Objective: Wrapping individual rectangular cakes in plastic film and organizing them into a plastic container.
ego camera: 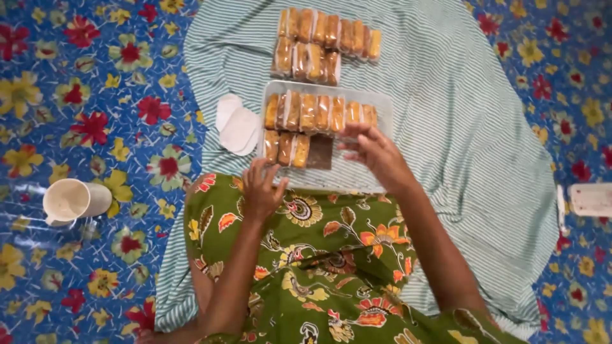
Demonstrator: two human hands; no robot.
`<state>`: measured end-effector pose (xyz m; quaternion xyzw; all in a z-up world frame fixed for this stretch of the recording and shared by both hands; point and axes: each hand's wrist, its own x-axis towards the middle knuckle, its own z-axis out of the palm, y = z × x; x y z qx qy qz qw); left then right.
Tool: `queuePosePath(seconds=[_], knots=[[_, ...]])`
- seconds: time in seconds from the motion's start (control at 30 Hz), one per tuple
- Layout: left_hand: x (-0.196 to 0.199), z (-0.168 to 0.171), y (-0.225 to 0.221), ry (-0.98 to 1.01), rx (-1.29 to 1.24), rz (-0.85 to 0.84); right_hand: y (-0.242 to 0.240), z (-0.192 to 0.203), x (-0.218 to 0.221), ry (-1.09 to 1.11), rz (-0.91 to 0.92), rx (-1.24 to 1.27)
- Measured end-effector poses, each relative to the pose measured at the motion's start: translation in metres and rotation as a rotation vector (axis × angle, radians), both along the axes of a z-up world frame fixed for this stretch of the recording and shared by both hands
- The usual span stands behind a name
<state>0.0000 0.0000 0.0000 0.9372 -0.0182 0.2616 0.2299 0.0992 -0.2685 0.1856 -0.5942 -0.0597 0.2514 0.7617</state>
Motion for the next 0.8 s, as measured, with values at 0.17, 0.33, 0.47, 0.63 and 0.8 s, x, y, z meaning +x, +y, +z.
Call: queuePosePath(seconds=[0.17,0.33,0.47,0.63,0.8], knots=[[0.004,-0.016,0.000,-0.022,-0.075,0.007,0.022,-0.026,0.103,-0.277,-0.034,-0.389],[0.005,-0.001,0.009,-0.004,-0.209,-0.015,0.034,-0.115,0.209,-0.312,-0.099,-0.601],[0.012,0.008,0.013,-0.023,-0.276,-0.020,0.053,-0.175,0.271,-0.296,-0.142,-0.836],[0.015,0.016,0.013,0.010,-0.336,-0.004,0.058,-0.281,0.333,-0.312,-0.097,-1.051],[0.012,0.030,0.015,0.110,-0.412,-0.021,0.082,-0.276,0.338,-0.251,-0.104,-1.032]])
